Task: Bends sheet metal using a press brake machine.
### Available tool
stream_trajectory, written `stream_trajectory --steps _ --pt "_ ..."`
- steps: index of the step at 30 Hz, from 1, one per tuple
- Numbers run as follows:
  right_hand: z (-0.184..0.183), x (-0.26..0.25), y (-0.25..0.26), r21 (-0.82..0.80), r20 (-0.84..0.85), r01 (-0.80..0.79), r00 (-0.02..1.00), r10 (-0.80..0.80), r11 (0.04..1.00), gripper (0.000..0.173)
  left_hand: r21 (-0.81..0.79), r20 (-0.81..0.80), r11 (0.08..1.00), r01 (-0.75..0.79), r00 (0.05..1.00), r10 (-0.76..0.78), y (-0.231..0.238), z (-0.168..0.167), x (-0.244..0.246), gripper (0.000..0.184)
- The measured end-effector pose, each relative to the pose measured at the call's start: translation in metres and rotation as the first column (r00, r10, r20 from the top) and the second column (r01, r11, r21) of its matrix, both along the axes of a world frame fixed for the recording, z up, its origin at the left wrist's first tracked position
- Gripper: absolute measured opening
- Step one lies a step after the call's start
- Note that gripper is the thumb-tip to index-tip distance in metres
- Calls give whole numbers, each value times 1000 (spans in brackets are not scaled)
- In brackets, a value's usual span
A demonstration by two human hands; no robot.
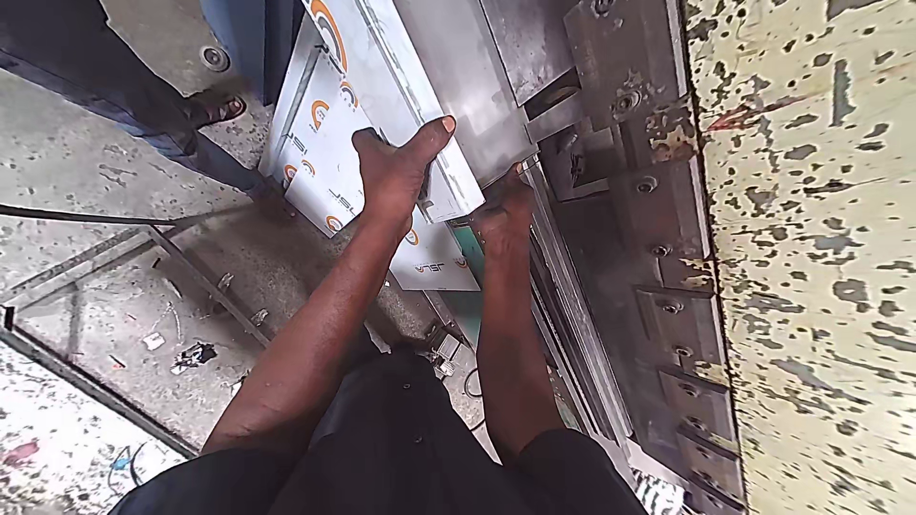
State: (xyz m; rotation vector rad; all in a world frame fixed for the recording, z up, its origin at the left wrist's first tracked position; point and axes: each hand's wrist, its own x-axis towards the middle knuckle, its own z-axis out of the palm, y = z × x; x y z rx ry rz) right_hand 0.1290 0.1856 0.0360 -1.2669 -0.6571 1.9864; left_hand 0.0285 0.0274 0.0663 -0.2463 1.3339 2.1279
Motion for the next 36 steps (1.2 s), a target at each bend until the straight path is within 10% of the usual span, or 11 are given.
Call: stream_trajectory --steps 36 --pt "-10 6 2 41 5 -50 999 50 998 42 -50 -17 999 23 1000 -23 2 -2 -1 88"
